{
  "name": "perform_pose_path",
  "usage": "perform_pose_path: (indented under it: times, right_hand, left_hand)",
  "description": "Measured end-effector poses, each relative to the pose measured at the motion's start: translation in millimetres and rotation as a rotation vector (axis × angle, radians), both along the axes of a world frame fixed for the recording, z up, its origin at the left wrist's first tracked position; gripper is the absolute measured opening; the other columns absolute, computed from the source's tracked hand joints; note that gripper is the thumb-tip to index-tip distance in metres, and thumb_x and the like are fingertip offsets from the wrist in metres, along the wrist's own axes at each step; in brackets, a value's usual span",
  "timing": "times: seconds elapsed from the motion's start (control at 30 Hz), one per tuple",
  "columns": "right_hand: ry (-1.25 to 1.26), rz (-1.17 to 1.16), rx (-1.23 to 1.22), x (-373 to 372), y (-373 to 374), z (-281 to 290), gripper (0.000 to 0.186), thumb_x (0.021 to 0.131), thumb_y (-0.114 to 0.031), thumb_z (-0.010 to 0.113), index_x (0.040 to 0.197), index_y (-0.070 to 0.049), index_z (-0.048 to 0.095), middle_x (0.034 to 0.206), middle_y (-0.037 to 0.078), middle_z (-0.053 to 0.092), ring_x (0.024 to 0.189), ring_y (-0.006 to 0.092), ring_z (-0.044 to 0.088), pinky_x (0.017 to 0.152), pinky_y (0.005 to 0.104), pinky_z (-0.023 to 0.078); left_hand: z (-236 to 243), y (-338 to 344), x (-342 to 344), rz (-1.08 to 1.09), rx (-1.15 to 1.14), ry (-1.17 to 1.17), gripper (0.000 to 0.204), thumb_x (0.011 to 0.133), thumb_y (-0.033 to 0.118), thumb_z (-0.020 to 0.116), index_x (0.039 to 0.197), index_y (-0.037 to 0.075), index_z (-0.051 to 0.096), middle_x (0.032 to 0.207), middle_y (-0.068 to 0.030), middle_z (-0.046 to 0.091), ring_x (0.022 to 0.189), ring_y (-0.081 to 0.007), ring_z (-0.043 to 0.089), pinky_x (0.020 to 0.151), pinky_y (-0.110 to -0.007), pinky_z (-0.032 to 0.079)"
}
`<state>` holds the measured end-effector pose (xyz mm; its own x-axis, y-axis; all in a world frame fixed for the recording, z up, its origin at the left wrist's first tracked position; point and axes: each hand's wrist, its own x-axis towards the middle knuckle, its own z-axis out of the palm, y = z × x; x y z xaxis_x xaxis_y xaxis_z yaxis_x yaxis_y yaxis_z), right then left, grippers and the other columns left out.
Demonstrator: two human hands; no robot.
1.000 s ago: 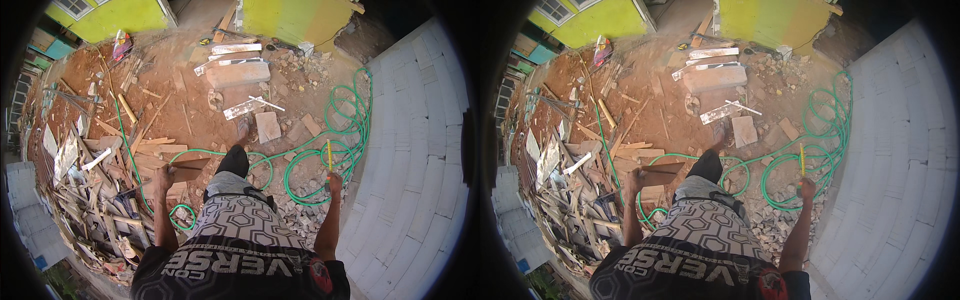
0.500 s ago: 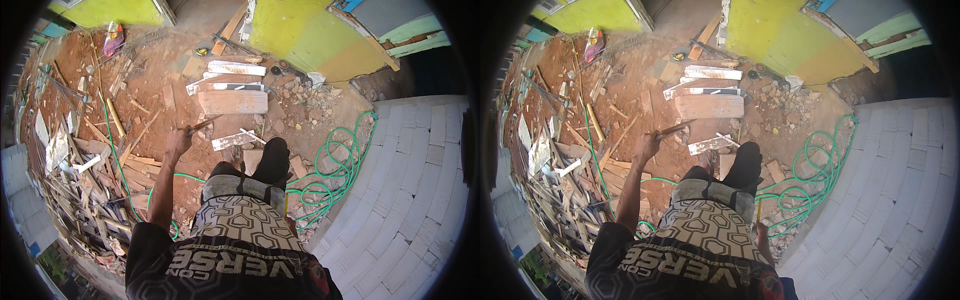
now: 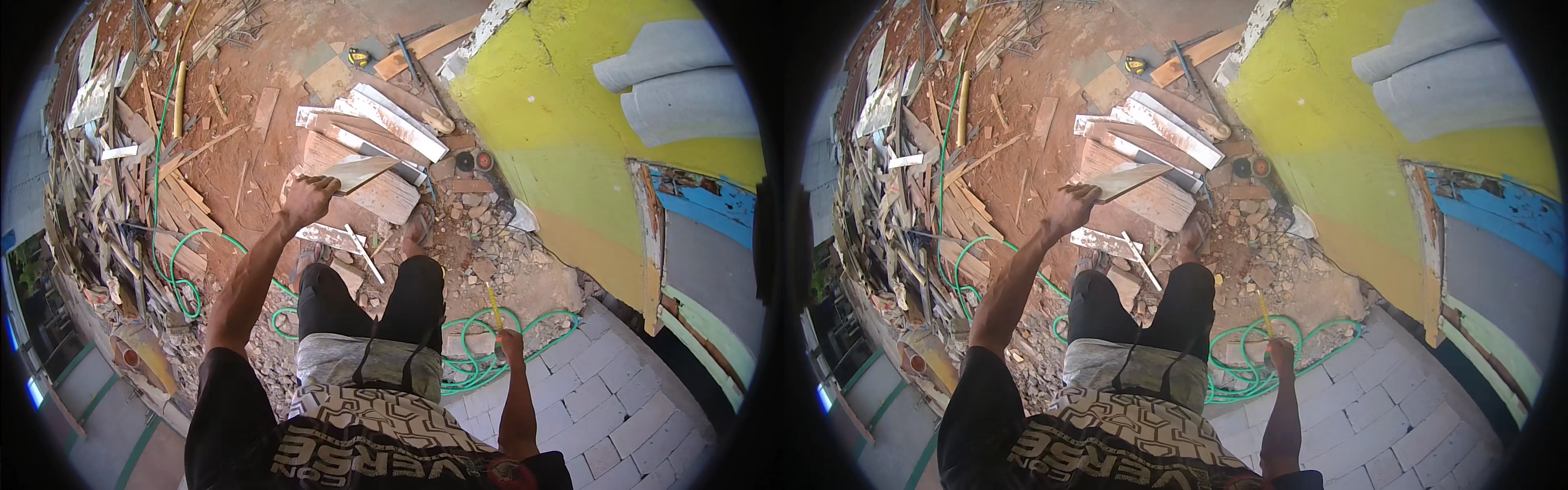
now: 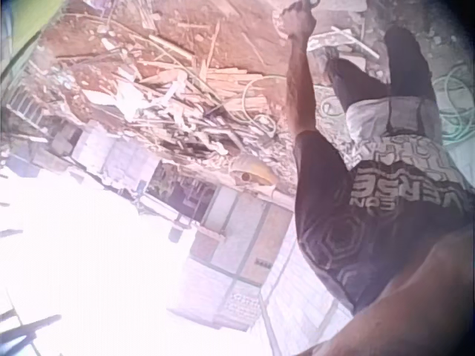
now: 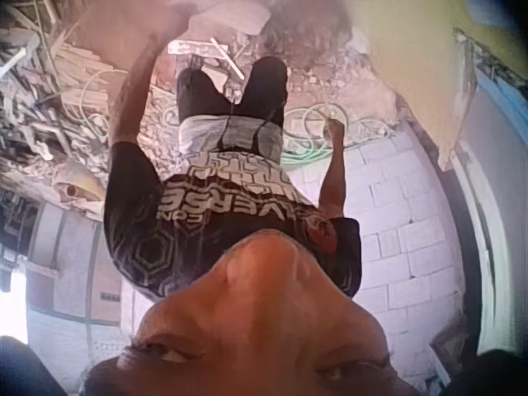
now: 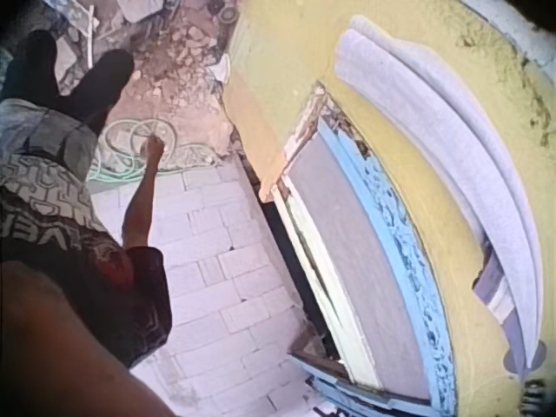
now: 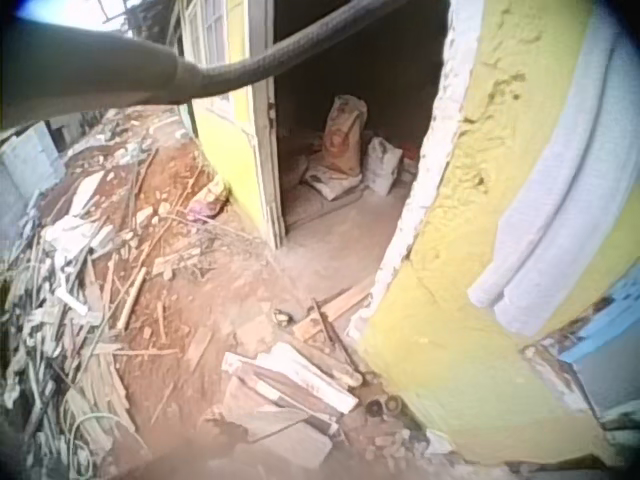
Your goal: The person retrieves a white tile from a water-filled basin, then sits on the ground to measure and mark several rectangular tiles using a tape measure and a green marker. The person handles the tiles one at a time, marking measurements on their surfaces.
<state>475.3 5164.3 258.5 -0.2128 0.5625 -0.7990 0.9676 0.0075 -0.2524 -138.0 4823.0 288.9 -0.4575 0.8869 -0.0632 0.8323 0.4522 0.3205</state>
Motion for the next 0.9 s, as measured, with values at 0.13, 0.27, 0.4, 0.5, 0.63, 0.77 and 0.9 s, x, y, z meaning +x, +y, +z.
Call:
perform_pose_path:
  times: [0.13,0.27,0.4,0.5,0.63,0.77,0.9]
  right_hand:
    - [0.144,0.102,0.163,-111,127,41,0.033,0.096,-0.024,0.059,0.085,0.005,0.070,0.065,0.005,0.057,0.063,0.0133,0.050,0.062,0.0320,0.042]
    - [0.236,0.126,0.123,-194,152,46,0.033,0.097,-0.025,0.058,0.082,0.004,0.062,0.066,0.001,0.048,0.065,0.0106,0.043,0.061,0.0311,0.037]
    - [0.236,0.246,0.006,-220,140,25,0.032,0.098,-0.024,0.058,0.082,0.003,0.061,0.068,0.001,0.048,0.066,0.0096,0.044,0.061,0.0298,0.037]
    - [0.162,0.280,-0.089,-237,120,5,0.030,0.098,-0.024,0.059,0.085,0.003,0.064,0.069,0.000,0.048,0.067,0.0093,0.043,0.061,0.0297,0.036]
    - [0.147,0.336,-0.114,-236,109,-25,0.029,0.099,-0.025,0.059,0.087,0.002,0.064,0.068,0.000,0.046,0.067,0.0093,0.041,0.060,0.0298,0.035]
    - [0.109,0.448,-0.158,-241,101,-51,0.030,0.098,-0.025,0.060,0.087,0.002,0.065,0.070,-0.001,0.048,0.068,0.0096,0.041,0.062,0.0300,0.036]
    - [0.084,0.435,-0.197,-255,75,-70,0.029,0.097,-0.025,0.062,0.092,0.002,0.068,0.073,-0.001,0.052,0.071,0.0093,0.045,0.064,0.0286,0.038]
  left_hand:
    - [-19,27,27,0.009,0.003,0.044,0.031,0.076,0.002,0.062,0.107,0.005,0.064,0.107,-0.0114,0.073,0.096,-0.0278,0.073,0.082,-0.042,0.059]
    - [-54,16,61,0.028,0.016,0.064,0.037,0.075,0.002,0.062,0.111,0.005,0.065,0.114,-0.0112,0.072,0.106,-0.0268,0.071,0.091,-0.042,0.057]
    - [-76,8,98,0.082,-0.008,0.057,0.037,0.078,0.006,0.062,0.115,0.005,0.064,0.118,-0.0101,0.071,0.112,-0.0271,0.068,0.095,-0.043,0.054]
    - [-100,-18,134,0.117,-0.041,0.020,0.036,0.082,0.009,0.062,0.118,0.007,0.065,0.121,-0.0091,0.070,0.113,-0.0273,0.067,0.095,-0.043,0.053]
    - [-113,-49,186,0.028,-0.076,0.057,0.042,0.082,0.015,0.061,0.123,0.008,0.065,0.124,-0.0078,0.069,0.117,-0.0259,0.065,0.099,-0.044,0.051]
    - [-105,-54,190,0.146,-0.063,0.044,0.045,0.075,0.009,0.062,0.120,0.006,0.066,0.122,-0.0097,0.070,0.118,-0.0265,0.066,0.100,-0.044,0.053]
    - [-106,-48,176,0.079,-0.034,0.065,0.042,0.076,0.010,0.063,0.117,0.004,0.066,0.122,-0.0110,0.070,0.116,-0.0264,0.067,0.096,-0.043,0.056]
